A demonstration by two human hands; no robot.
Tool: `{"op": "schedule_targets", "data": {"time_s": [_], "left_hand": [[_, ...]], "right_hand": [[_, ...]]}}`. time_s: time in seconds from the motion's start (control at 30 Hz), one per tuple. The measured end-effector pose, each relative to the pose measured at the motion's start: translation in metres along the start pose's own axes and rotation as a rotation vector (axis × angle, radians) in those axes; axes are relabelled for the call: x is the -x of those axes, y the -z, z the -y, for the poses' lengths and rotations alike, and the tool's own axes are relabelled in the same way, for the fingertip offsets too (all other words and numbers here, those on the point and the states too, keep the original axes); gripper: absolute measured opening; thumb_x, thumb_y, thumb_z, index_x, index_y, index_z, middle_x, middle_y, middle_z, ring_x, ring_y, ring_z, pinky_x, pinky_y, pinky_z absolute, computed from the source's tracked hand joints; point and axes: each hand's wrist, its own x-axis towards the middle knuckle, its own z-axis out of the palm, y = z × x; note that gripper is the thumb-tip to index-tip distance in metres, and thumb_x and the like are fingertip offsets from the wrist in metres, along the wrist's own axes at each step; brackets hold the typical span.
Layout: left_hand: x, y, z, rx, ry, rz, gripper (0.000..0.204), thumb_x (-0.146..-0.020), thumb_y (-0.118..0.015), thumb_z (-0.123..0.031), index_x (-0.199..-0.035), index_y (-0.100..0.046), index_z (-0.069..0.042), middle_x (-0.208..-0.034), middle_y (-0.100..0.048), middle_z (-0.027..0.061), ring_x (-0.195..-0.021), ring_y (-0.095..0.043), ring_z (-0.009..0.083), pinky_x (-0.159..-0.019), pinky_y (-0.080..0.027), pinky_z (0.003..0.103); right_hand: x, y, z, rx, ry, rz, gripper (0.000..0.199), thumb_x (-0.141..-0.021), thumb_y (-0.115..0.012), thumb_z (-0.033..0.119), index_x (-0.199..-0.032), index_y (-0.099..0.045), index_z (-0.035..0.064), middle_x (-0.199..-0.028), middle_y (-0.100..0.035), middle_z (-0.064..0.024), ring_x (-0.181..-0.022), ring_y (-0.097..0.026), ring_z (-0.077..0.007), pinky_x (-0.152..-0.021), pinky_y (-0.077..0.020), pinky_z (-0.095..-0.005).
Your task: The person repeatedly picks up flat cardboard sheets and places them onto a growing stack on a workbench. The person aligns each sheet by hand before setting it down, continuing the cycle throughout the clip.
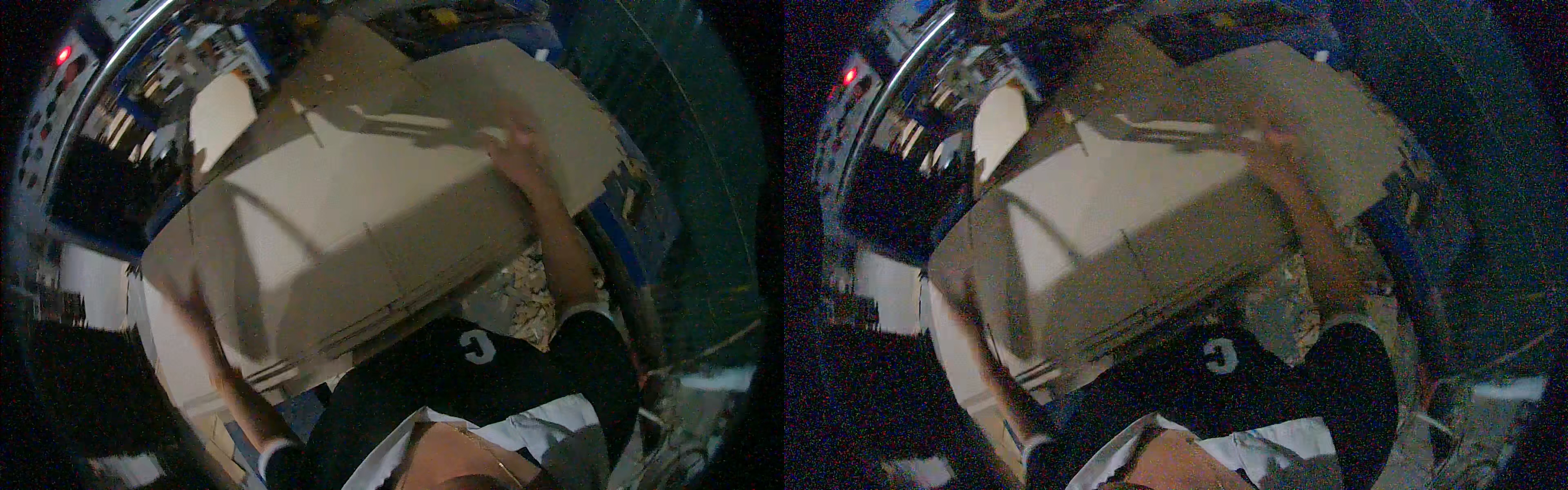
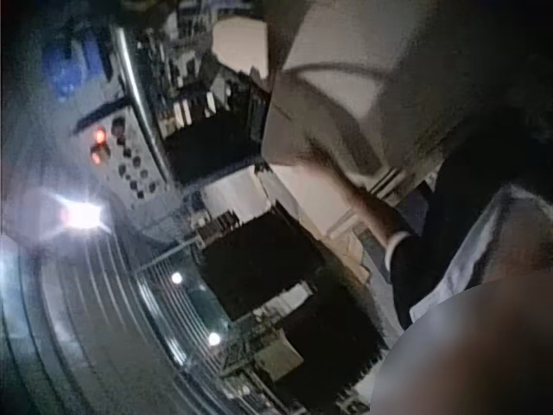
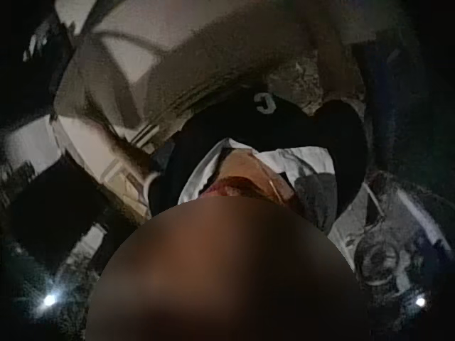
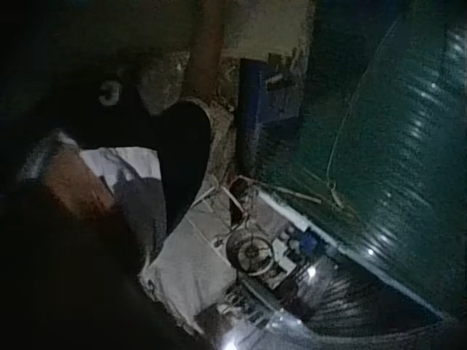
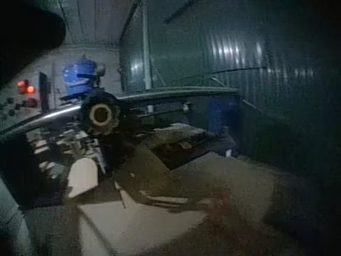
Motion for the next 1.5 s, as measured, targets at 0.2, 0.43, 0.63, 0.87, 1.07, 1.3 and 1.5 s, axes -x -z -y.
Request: {"op": "schedule_targets", "data": {"time_s": [0.2,0.43,0.63,0.87,1.07,1.3,1.5], "left_hand": [[0.144,0.047,0.07,-0.377,0.706,-0.209,0.065,-0.08,-0.069,-0.026,-0.134,-0.04,-0.004,-0.13,-0.047,0.0189,-0.118,-0.045,0.032,-0.097,-0.038,0.041],[0.132,0.066,0.102,-0.067,0.954,-0.782,0.06,-0.081,-0.068,-0.027,-0.13,-0.045,-0.001,-0.125,-0.053,0.0166,-0.111,-0.052,0.0274,-0.09,-0.046,0.037],[0.18,0.074,0.191,0.767,0.747,-0.906,0.054,-0.085,-0.061,-0.026,-0.129,-0.045,0.0,-0.119,-0.057,0.0154,-0.102,-0.056,0.0224,-0.087,-0.047,0.033],[0.156,0.086,0.153,1.415,0.659,-0.484,0.024,-0.091,-0.052,-0.018,-0.104,-0.06,0.0,-0.101,-0.061,0.0097,-0.087,-0.058,0.0191,-0.079,-0.047,0.031],[0.141,0.074,-0.062,0.733,0.419,-0.045,0.032,-0.086,-0.054,-0.008,-0.118,-0.058,-0.002,-0.123,-0.052,0.0141,-0.114,-0.049,0.0262,-0.097,-0.038,0.037],[0.105,0.06,-0.114,0.002,-0.291,0.55,0.054,-0.078,-0.054,-0.006,-0.129,-0.053,-0.023,-0.141,-0.041,0.0126,-0.13,-0.038,0.0318,-0.108,-0.024,0.049],[0.082,0.048,-0.086,0.147,-0.274,0.281,0.052,-0.083,-0.046,-0.01,-0.133,-0.049,-0.02,-0.141,-0.04,0.0132,-0.127,-0.041,0.0335,-0.108,-0.025,0.05]], "right_hand": [[0.082,0.002,-0.127,0.657,-0.247,-0.32,0.068,-0.085,-0.053,0.049,-0.132,-0.041,0.0008,-0.133,-0.042,-0.0264,-0.124,-0.037,-0.0454,-0.109,-0.0218,-0.0489],[0.05,-0.007,-0.167,-0.405,-0.344,-0.317,0.058,-0.086,-0.058,0.031,-0.132,-0.04,-0.0008,-0.133,-0.045,-0.0216,-0.119,-0.046,-0.0332,-0.101,-0.0352,-0.0444],[-0.01,0.018,-0.122,-1.088,-0.154,-0.895,0.049,-0.088,-0.059,0.026,-0.127,-0.041,0.0018,-0.121,-0.054,-0.0122,-0.107,-0.051,-0.0267,-0.088,-0.0447,-0.0433],[0.082,0.132,-0.044,-0.934,0.069,-0.637,0.04,-0.088,-0.05,0.004,-0.126,-0.044,-0.0025,-0.119,-0.055,-0.0127,-0.106,-0.054,-0.0208,-0.09,-0.0426,-0.033],[0.174,0.058,0.024,-0.397,0.569,-0.012,0.026,-0.076,-0.06,0.001,-0.102,-0.064,0.0027,-0.109,-0.064,-0.0116,-0.093,-0.063,-0.0275,-0.088,-0.0467,-0.0416],[0.126,0.045,0.032,-0.079,0.909,0.452,0.04,-0.072,-0.059,0.003,-0.112,-0.061,0.0085,-0.128,-0.054,-0.011,-0.123,-0.046,-0.0321,-0.101,-0.0373,-0.0461],[0.071,0.012,0.025,-0.088,0.756,0.517,0.067,-0.069,-0.074,0.032,-0.128,-0.05,0.0095,-0.141,-0.039,-0.0118,-0.131,-0.035,-0.0327,-0.105,-0.0309,-0.0459]]}}
